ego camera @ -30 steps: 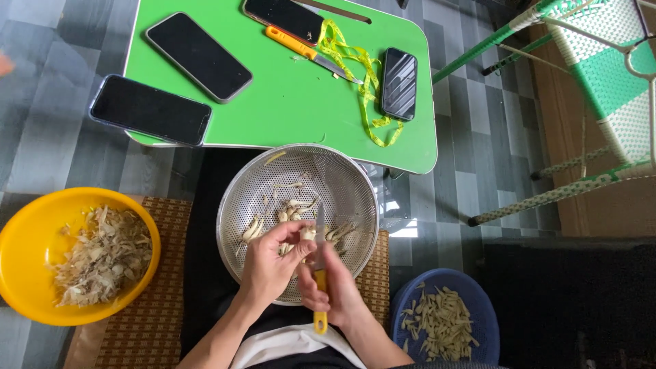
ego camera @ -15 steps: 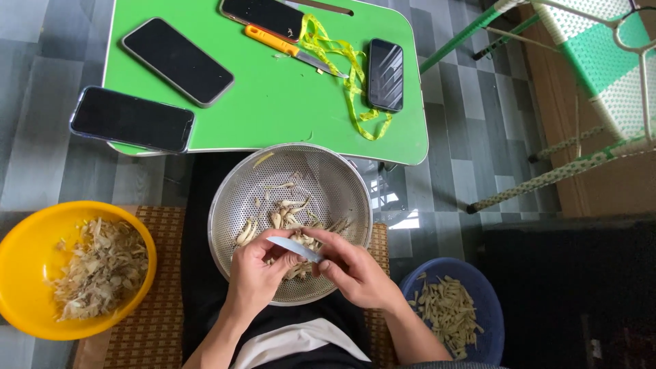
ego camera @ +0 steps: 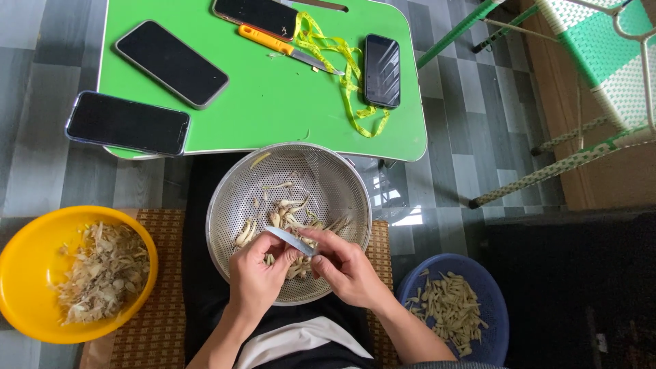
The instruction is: Peeling the outer layer of plant stems using a small knife and hands
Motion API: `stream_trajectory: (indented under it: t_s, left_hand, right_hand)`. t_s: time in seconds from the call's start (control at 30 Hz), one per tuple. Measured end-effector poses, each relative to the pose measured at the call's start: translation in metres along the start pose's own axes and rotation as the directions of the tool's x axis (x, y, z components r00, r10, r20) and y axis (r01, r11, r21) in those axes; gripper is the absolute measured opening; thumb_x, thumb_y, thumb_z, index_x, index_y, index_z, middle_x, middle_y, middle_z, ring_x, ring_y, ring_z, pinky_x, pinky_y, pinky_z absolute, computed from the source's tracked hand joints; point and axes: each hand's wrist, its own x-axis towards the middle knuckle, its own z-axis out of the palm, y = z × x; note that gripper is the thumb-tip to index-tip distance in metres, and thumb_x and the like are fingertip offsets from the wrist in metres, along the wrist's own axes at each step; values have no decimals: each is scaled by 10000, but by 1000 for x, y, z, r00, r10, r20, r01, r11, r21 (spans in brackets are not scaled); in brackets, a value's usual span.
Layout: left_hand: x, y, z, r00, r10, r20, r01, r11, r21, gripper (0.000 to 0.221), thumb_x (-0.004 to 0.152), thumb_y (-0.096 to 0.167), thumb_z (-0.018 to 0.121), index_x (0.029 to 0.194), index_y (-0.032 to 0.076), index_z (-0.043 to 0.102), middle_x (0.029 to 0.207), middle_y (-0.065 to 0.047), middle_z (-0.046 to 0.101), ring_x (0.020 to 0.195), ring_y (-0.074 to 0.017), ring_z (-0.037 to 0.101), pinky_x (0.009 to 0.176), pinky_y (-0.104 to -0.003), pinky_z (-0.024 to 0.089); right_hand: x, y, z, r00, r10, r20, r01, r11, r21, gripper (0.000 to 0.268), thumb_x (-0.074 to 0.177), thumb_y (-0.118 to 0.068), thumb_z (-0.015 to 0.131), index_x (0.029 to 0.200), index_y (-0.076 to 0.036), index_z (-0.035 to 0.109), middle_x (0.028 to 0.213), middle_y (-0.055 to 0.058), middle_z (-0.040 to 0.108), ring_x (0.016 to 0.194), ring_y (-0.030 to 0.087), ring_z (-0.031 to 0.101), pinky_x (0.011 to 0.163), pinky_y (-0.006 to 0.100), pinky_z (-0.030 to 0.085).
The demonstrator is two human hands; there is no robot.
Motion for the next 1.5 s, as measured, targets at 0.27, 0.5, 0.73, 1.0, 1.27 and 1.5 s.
stream_trajectory:
  t_s: [0.27,0.5,0.73,1.0,1.27,1.5]
  left_hand:
    - [-4,-14,12,982,172,-73,-156,970,188,220,865,215,816,824,94,636,744,-4,716,652,-163,665,588,-308,524]
    - [-2,-17,18,967,242,-84,-220,953,206,161,879,99,800,861,61,645,760,-22,707,652,-153,654,597,-294,538]
    - [-8,-26,20,984,172,42,-174,983,52,129,872,44,767,970,14,688,927,-105,757,800,-192,740,660,-282,642]
    - [-6,-10,11,1000,2,-4,-3,974,-225,294,941,248,677,1120,14,689,1041,-101,769,909,-183,760,774,-262,650]
    - [-17,-21,16,981,-187,40,180,833,-523,247,918,147,717,1084,-32,679,1049,-158,745,973,-237,752,835,-282,654]
    - [-22,-26,16,979,-197,51,188,782,-595,246,842,-7,771,1067,22,676,1157,-128,707,1063,-249,739,928,-326,650]
  right_hand:
    - [7,8,8,997,31,-75,-27,998,56,336,1055,-105,513,1379,-48,584,855,52,597,677,119,582,630,272,496]
    - [16,23,15,989,71,-128,-44,979,201,78,1052,-58,543,1114,-40,587,798,22,591,633,93,534,574,235,457]
    - [23,32,13,985,52,-166,-13,973,232,74,1040,-7,578,975,-41,569,866,119,719,697,149,688,559,241,569]
    - [7,17,0,967,179,-182,-188,982,-29,502,1064,-352,435,1484,-76,452,859,42,733,557,92,498,560,269,439]
    - [-13,22,12,989,36,-142,-2,972,233,494,1107,-294,454,1554,-85,440,901,76,634,498,50,421,434,194,409]
    - [-20,19,18,998,21,-65,-11,988,153,556,1060,-365,556,1527,-77,469,895,66,597,781,144,588,715,298,508]
